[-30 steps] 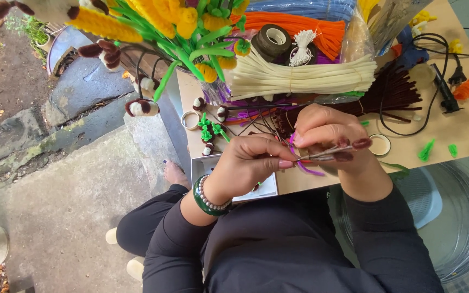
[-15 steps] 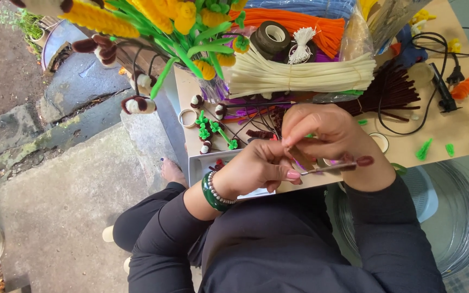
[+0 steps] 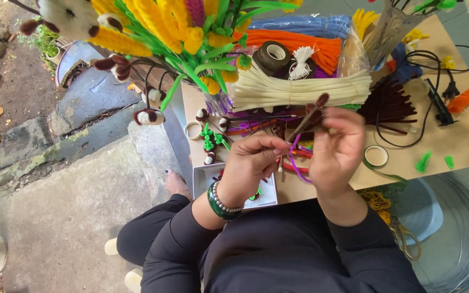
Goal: Assembling decorative cotton branches by wrapping pipe cleaners around cotton bolls and a wire stem.
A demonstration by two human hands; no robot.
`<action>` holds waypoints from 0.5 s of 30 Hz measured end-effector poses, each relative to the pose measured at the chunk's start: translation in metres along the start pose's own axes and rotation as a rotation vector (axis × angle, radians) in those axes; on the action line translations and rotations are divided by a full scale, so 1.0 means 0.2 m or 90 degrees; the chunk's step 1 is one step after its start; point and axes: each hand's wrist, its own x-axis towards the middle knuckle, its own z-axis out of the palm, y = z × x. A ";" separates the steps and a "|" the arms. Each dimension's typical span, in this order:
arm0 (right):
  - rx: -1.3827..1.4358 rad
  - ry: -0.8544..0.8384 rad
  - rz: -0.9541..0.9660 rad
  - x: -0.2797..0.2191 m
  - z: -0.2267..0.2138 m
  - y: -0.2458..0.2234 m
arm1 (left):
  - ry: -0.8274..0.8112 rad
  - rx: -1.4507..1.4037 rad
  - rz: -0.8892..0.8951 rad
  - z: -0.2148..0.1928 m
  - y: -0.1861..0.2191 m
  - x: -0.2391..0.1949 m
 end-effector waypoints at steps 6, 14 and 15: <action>-0.024 -0.137 0.065 0.13 -0.05 0.05 | -0.011 -0.149 -0.158 0.06 0.00 -0.04; 0.166 -0.190 0.400 0.11 -0.04 0.23 | -0.092 -0.203 -0.167 0.09 0.02 -0.04; 0.166 -0.189 0.401 0.10 -0.04 0.24 | -0.091 -0.203 -0.169 0.08 0.01 -0.02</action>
